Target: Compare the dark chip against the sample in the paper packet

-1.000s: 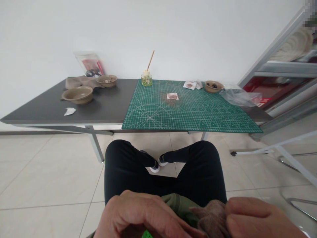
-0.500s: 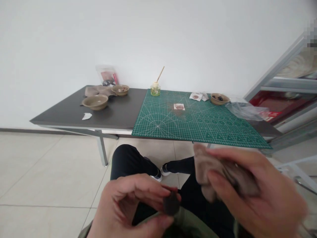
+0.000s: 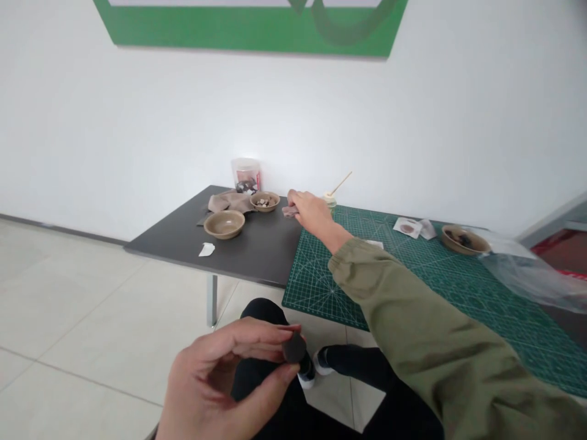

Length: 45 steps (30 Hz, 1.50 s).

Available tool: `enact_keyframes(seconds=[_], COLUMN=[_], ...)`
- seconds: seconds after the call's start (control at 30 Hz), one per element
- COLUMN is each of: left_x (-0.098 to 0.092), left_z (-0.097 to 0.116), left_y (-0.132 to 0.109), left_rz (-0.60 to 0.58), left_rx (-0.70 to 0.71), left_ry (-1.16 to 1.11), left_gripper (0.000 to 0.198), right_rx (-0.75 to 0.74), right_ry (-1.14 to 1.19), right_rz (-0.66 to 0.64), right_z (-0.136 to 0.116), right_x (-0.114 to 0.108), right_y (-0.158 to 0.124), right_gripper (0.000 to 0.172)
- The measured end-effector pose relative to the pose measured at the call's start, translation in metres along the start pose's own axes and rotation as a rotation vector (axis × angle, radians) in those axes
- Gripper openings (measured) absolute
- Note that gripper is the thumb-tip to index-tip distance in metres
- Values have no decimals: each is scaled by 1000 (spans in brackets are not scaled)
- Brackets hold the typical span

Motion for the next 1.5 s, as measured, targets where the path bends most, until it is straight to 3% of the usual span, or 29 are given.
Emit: enact_keyframes(seconds=[0.2,0.37,0.5,0.63,0.77,0.9,1.07,1.3,1.5], left_x=[-15,-11,-4,16,57,107,151,178,186], left_z=[-21,-31,-28,-19,-19,-19,-2,18,9], left_y=[27,44,59,84,114,139,153,147,142], left_rz=[26,28,35,35,-113,-288,-408,-456,-451], left_rx=[-31,-34,-12,23,-6,-10,14,77,158], left_ry=[26,13,33,0,-147,-236,-267,-173,-46], left_gripper=[21,26,32,36,35,30,30,42,9], right_rx=[-139,-270,-313,-290,-223,-179,-106,-88,-102], right_ry=[112,305,527,782,983,1016,1045,1072,1008], right_rz=[-126,-137,-26,41,84,360,597,738,749], right_z=[5,-3,-4,5,18,34,48,52,55], right_x=[51,66,34,-22,-53,-62,-71,-77,-75], right_y=[22,28,1,-76,-158,-206,-241,-271,-279], right_gripper=[40,40,37,28,48,23,25,23,19])
Point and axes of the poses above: each hand's wrist, its own y-axis towards the middle knuckle, its own x-axis out of the palm, z = x × y, the point moved 2 cm from there along y, towards the middle knuckle, and after that the axes turned 10 degrees about y, right-handed, at the moved point
